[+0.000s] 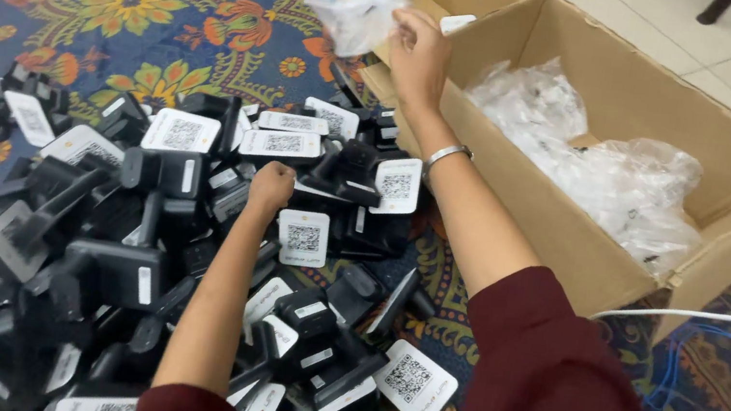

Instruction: The person packs QR code payment scanners into cardboard boxes using bubble wrap.

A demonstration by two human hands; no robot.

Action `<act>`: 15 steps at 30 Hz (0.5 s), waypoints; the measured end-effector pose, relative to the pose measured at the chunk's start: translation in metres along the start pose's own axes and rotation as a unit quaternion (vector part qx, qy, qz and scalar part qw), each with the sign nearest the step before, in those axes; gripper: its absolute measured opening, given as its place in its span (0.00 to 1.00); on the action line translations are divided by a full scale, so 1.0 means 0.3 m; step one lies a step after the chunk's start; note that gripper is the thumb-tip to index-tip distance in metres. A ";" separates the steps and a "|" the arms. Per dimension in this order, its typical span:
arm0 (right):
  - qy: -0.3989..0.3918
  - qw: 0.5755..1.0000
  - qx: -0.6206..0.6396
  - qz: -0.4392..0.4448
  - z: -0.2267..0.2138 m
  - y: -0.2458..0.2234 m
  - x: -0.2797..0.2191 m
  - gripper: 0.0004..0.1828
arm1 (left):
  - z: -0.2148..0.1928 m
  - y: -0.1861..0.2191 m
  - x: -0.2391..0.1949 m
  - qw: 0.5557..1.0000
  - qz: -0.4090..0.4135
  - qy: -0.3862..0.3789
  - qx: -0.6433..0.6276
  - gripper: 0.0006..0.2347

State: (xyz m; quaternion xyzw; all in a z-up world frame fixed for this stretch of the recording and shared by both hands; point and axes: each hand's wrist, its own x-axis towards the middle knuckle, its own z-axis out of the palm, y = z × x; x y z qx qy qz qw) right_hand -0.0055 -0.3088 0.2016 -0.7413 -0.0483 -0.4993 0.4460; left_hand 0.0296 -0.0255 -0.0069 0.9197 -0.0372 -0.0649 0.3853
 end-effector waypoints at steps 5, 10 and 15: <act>-0.159 0.911 0.231 0.303 0.242 -0.232 -0.144 0.10 | -0.272 -0.117 -0.091 0.964 -0.141 0.005 -0.227 0.28; -0.279 0.861 0.233 0.356 0.386 -0.318 -0.331 0.11 | -0.473 -0.028 -0.227 0.824 -0.126 -0.079 -0.546 0.36; -0.319 0.895 0.145 0.278 0.476 -0.299 -0.446 0.14 | -0.381 -0.184 -0.050 0.759 -0.022 -0.062 -0.647 0.21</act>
